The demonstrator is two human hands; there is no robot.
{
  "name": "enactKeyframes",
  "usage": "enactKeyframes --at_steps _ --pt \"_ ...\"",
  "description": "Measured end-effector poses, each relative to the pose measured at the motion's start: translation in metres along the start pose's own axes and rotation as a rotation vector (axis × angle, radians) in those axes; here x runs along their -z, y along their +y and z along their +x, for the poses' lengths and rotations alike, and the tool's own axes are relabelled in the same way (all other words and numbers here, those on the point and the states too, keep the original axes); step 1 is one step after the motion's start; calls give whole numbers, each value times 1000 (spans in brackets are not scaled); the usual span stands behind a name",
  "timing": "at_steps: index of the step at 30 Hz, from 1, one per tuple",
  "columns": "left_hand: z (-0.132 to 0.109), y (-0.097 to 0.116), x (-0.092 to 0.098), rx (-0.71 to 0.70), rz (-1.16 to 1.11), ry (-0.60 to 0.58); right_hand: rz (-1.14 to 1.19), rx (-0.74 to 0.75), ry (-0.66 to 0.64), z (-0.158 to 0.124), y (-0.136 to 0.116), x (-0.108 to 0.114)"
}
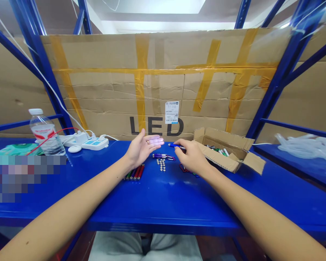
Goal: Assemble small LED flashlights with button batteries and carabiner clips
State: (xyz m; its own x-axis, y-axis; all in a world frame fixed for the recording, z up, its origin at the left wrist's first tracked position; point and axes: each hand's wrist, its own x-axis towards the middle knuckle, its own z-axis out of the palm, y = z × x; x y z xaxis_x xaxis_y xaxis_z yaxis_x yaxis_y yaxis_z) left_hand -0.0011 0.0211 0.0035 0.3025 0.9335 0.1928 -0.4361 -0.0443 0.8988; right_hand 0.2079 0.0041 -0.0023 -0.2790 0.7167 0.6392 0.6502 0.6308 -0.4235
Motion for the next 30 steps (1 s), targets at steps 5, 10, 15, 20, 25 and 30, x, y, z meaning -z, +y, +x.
enactKeyframes --at_steps 5,10,15,20,25,30 --pt "-1 1 -2 20 -23 8 70 -4 16 0 -1 -1" --pt "-2 1 -4 27 -44 25 50 -3 7 0 -1 -1" --pt "-2 1 -4 34 -44 28 21 5 5 -1 -1 -1" --pt "-2 0 -4 26 -54 30 -12 23 -18 0 -1 -1" --pt "-1 -1 -1 8 -46 11 9 6 -26 -1 -2 -1" --pt "-1 -2 -1 7 -34 14 6 6 -25 0 -1 -1"
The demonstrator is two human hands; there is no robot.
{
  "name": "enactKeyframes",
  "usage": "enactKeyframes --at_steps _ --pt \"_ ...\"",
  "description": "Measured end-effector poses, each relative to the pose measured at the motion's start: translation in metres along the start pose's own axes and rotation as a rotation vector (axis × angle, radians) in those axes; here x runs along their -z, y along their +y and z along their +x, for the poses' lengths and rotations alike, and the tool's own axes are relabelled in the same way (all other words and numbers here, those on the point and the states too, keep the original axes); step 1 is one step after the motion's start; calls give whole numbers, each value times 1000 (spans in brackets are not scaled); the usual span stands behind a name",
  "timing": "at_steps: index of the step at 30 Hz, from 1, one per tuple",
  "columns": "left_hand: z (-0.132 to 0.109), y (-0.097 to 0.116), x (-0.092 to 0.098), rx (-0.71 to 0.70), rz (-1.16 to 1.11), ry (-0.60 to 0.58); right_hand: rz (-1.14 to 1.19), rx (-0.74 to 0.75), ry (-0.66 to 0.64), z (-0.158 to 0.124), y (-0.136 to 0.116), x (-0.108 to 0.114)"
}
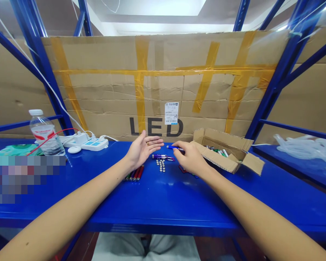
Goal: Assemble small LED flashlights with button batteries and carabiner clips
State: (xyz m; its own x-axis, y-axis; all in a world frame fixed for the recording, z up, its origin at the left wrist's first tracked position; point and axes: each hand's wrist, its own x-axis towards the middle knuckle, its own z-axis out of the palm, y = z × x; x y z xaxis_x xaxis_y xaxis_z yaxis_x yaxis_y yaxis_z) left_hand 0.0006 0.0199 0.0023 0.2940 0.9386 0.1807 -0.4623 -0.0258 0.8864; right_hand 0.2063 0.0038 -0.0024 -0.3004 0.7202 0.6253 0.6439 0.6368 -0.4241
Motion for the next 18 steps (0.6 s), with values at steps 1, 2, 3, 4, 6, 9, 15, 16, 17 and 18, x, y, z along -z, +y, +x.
enactKeyframes --at_steps 1,2,3,4,6,9,15,16,17,18 --pt "0 0 0 3 -1 3 10 -5 6 0 0 0" --pt "0 0 -1 4 -2 6 15 -10 11 0 0 0" --pt "-1 0 -1 5 -4 8 13 -15 15 0 0 1" --pt "-1 0 -2 6 -6 9 7 -18 18 0 0 1" --pt "-1 1 -2 8 -10 9 -1 -18 20 1 0 1" --pt "0 1 -2 13 -8 16 16 -25 20 1 0 1" --pt "-1 2 -4 14 -29 31 -1 -10 2 0 -1 1" --pt "-1 2 -4 12 -33 31 0 -9 3 0 -1 1" --pt "-1 2 -4 9 -36 31 3 -9 6 0 -1 1" --pt "-1 2 -5 7 -39 32 6 -10 7 0 -1 1"
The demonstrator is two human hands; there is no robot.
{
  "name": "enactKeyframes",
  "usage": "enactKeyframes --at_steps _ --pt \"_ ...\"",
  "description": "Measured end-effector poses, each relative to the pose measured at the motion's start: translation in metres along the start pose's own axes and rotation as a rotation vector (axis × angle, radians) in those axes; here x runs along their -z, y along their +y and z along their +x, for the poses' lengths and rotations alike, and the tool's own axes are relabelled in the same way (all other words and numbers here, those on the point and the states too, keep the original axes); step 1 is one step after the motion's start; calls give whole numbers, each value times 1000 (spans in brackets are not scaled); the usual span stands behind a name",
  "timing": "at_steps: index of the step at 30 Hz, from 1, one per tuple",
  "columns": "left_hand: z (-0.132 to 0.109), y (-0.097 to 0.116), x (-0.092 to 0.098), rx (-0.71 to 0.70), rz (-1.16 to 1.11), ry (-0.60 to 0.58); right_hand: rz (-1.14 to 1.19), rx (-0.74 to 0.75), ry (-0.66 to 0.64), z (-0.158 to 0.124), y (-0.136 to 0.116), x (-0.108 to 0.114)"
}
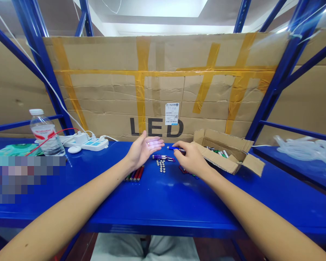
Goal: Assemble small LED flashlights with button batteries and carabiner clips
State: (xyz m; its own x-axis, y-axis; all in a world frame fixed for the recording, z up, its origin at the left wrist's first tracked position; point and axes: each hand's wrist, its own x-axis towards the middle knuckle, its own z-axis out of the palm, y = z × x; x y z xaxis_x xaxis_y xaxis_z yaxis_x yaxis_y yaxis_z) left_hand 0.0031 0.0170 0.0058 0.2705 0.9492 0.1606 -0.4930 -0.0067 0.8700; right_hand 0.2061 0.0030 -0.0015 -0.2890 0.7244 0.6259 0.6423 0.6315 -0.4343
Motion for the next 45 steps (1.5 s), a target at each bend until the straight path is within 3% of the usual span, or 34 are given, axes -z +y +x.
enactKeyframes --at_steps 30,45 --pt "0 -2 1 1 10 1 -32 25 -21 -1 -3 0" --pt "2 -4 4 -4 20 -26 12 -11 144 1 -1 4"
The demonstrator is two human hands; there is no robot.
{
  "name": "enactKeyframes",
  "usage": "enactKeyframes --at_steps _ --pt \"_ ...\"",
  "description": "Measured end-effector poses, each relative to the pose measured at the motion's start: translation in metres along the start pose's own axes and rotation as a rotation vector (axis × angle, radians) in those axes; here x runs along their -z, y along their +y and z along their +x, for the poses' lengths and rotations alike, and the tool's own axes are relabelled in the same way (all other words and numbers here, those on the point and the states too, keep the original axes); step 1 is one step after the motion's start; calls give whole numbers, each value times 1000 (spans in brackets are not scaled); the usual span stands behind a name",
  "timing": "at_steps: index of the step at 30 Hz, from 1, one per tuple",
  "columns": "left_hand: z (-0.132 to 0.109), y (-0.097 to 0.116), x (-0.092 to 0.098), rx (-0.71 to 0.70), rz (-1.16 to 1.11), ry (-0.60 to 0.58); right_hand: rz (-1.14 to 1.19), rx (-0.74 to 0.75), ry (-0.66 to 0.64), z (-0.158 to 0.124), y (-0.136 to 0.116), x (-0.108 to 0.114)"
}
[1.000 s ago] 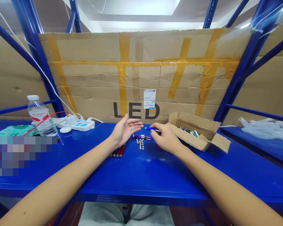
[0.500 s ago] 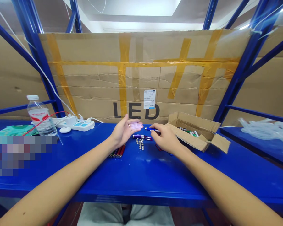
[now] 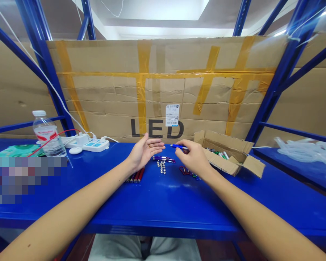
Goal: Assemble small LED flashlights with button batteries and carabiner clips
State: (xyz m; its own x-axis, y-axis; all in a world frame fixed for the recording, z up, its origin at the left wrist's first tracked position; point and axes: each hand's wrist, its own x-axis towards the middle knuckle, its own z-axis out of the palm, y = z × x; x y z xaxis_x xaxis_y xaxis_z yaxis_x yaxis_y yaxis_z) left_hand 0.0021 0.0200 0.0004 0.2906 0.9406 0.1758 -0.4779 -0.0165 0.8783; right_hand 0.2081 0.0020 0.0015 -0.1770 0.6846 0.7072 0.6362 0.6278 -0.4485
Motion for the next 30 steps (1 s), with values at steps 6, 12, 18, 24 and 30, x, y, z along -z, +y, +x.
enactKeyframes --at_steps 6,12,18,24,30 --pt "-1 0 -2 6 -11 17 -11 1 -54 -1 -4 0" --pt "0 -1 0 -9 0 -6 -28 -33 -113 0 -3 -1" --pt "-1 1 -2 4 -13 11 -4 -21 -109 -1 -2 0" --pt "-1 1 -3 3 -10 15 11 -10 -106 -1 -2 0" --pt "-2 3 -3 7 -9 18 24 -4 -121 0 0 -1"
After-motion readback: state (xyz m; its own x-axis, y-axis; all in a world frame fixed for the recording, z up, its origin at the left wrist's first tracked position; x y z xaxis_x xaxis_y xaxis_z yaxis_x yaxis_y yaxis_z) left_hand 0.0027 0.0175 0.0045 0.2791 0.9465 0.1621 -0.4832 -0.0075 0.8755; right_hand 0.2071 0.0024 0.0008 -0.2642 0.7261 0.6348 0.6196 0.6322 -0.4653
